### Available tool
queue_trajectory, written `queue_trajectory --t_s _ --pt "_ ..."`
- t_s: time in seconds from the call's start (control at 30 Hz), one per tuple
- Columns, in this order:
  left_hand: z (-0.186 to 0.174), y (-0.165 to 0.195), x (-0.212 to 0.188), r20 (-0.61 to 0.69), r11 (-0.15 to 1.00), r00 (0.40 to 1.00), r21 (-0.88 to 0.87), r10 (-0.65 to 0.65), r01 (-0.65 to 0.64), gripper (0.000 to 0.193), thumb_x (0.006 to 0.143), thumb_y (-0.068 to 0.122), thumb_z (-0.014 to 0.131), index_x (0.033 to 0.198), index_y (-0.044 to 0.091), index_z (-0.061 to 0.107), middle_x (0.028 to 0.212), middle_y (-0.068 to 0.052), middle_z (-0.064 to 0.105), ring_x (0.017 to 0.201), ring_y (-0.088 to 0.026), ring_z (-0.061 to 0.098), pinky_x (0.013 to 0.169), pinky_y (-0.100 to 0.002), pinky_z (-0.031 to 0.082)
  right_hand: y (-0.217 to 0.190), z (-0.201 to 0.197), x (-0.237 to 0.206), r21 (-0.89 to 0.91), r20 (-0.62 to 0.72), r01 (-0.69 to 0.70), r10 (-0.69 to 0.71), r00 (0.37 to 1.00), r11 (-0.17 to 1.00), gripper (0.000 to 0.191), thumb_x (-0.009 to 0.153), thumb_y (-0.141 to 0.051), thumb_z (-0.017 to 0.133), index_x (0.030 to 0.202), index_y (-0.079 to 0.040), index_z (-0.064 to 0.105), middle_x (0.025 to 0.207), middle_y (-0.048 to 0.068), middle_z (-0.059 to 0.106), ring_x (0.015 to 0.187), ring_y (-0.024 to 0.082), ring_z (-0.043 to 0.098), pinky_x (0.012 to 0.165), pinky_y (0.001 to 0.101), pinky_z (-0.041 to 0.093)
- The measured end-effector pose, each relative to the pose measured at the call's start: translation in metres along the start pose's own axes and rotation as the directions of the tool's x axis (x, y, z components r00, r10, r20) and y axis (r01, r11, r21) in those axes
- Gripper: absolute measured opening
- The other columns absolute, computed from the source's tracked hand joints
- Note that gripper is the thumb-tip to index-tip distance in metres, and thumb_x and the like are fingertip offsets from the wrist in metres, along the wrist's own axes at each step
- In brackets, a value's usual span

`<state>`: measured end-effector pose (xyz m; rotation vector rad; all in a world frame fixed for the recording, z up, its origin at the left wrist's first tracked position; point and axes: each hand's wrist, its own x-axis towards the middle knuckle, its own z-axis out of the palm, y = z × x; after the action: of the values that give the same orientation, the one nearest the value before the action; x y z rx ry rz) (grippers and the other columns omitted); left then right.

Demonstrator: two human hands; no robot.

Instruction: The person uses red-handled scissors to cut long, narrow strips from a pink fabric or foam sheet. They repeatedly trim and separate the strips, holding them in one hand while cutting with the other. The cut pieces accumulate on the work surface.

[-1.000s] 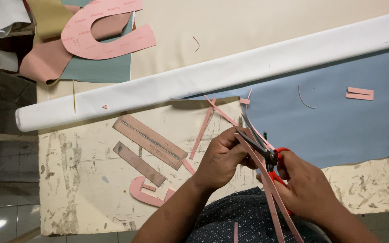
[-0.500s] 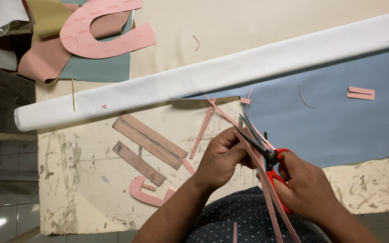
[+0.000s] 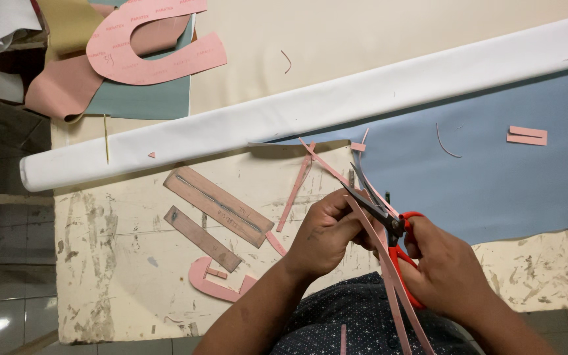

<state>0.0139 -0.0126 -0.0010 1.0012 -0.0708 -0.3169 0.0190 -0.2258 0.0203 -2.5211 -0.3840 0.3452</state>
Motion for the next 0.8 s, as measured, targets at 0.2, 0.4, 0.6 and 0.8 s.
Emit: queue_trajectory --t_s 0.2,0.4,0.6,0.8 --pt "-0.0018 -0.0031 -0.001 0.018 0.999 0.999 0.011 0.047 -0.047 0.012 0.111 0.007 0.053 0.107 0.003 0.063 0.089 -0.006 0.068 0.077 -0.011 0.063 0.07 -0.026 0.053 -0.0015 -0.0028 0.0031 -0.136 0.17 -0.222 0.244 0.955 0.965 0.048 0.08 -0.041 0.078 0.113 -0.011 0.06 0.074 0.007 0.064 0.066 0.026 0.063 0.061 0.0411 0.053" --pt "-0.0019 -0.0081 0.0016 0.018 0.995 0.999 -0.092 0.046 -0.044 0.012 0.109 0.005 0.054 0.104 0.003 0.064 0.087 -0.005 0.065 0.073 -0.01 0.055 0.067 -0.025 0.048 -0.0023 -0.0032 0.0017 -0.09 0.118 -0.172 0.182 0.976 0.981 0.049 0.078 -0.038 0.078 0.113 -0.01 0.061 0.065 0.008 0.064 0.06 0.025 0.062 0.056 0.0409 0.052" --pt "-0.0022 -0.0074 0.0008 -0.028 1.0 1.0 -0.015 0.008 -0.009 0.011 0.107 0.005 0.054 0.104 0.004 0.065 0.087 -0.004 0.065 0.072 -0.01 0.055 0.065 -0.025 0.049 0.0038 0.0005 0.0046 -0.124 0.122 -0.125 0.14 0.983 0.984 0.044 0.079 -0.031 0.078 0.111 -0.008 0.059 0.073 0.007 0.068 0.062 0.025 0.069 0.06 0.0389 0.054" --pt "-0.0012 -0.0058 0.003 0.014 0.999 0.999 0.009 0.031 -0.031 0.012 0.109 0.005 0.054 0.106 0.003 0.066 0.085 -0.004 0.063 0.07 -0.009 0.052 0.064 -0.024 0.046 0.0027 0.0034 0.005 -0.04 0.072 -0.124 0.127 0.989 0.991 0.042 0.08 -0.028 0.075 0.113 -0.006 0.059 0.074 0.009 0.068 0.066 0.027 0.067 0.063 0.04 0.053"
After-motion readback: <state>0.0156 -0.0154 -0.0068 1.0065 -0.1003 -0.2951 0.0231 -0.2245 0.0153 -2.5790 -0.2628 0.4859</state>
